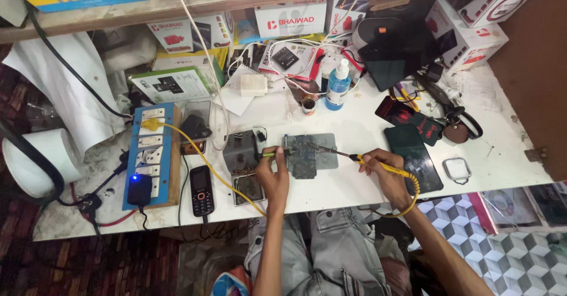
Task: The person uses a soldering iron and a green-handled tool to work on a small circuit board placed on a white workbench. They repeatedly apply the soldering iron to different points on the board while holding it steady with the other hand. The workspace contains various electronic components, tools, and boxes.
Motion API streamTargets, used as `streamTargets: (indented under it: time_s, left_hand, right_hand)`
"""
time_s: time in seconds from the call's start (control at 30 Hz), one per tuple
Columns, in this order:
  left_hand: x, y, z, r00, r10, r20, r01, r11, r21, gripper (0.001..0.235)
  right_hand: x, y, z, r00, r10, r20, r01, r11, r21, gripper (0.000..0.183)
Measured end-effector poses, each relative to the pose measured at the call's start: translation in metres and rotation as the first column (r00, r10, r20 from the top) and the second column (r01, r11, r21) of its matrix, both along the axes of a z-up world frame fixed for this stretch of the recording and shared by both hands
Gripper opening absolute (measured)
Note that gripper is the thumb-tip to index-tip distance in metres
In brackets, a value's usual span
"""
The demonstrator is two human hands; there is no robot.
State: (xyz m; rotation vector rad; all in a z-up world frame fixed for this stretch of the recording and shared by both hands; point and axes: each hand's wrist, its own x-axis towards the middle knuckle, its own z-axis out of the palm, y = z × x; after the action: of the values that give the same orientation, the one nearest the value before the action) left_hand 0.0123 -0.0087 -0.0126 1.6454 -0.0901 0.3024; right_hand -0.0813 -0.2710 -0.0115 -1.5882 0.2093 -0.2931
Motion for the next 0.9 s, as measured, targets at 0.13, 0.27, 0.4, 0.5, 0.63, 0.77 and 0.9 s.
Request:
streamTargets:
  time_s: [0.13,0.27,0.4,0.5,0.63,0.77,0.9]
  left_hand:
    - [0.0005,0.0005,0.0009,0.997,0.005,0.078,-0.005,1.0,0.009,0.021]
    - [0.0003,0.0,0.0015,0.997,0.014,0.076,-0.014,1.0,0.004,0.019]
    - [0.0002,0.0008,0.0035,0.998,0.023,0.064,-0.025,0.999,0.028,0.017]
    - [-0.0011,0.0005,0.0057,0.999,0.025,0.037,-0.026,0.999,0.027,0.017]
    - [-0.0022,0.0003,0.0079,0.999,0.033,0.034,-0.034,0.999,0.031,0.018]
    - [-0.002,0.0012,0.0087,0.999,0.038,-0.004,-0.037,0.998,0.043,0.018]
    - [-0.0019,0.0025,0.0079,0.994,0.016,0.104,-0.018,1.0,0.019,0.019]
  right_hand:
    - [-0.0003,0.0,0.0002,1.0,0.014,0.012,-0.014,1.0,-0.01,0.024]
    - [-0.0011,0.0,-0.0007,1.0,0.008,0.011,-0.008,1.0,-0.025,0.025]
    - [-0.0006,-0.0002,-0.0017,1.0,0.005,0.011,-0.005,1.0,-0.029,0.024]
    - [-0.0001,0.0003,-0.0016,1.0,0.004,0.019,-0.003,1.0,-0.024,0.022]
    - [-0.0007,0.0012,0.001,1.0,0.002,-0.009,-0.002,0.998,-0.059,0.024]
    - [0.0,0.0032,0.0047,1.0,0.011,-0.002,-0.011,0.996,-0.087,0.026]
    - [0.0018,0.0034,0.0081,1.0,0.011,-0.007,-0.011,0.997,-0.075,0.025]
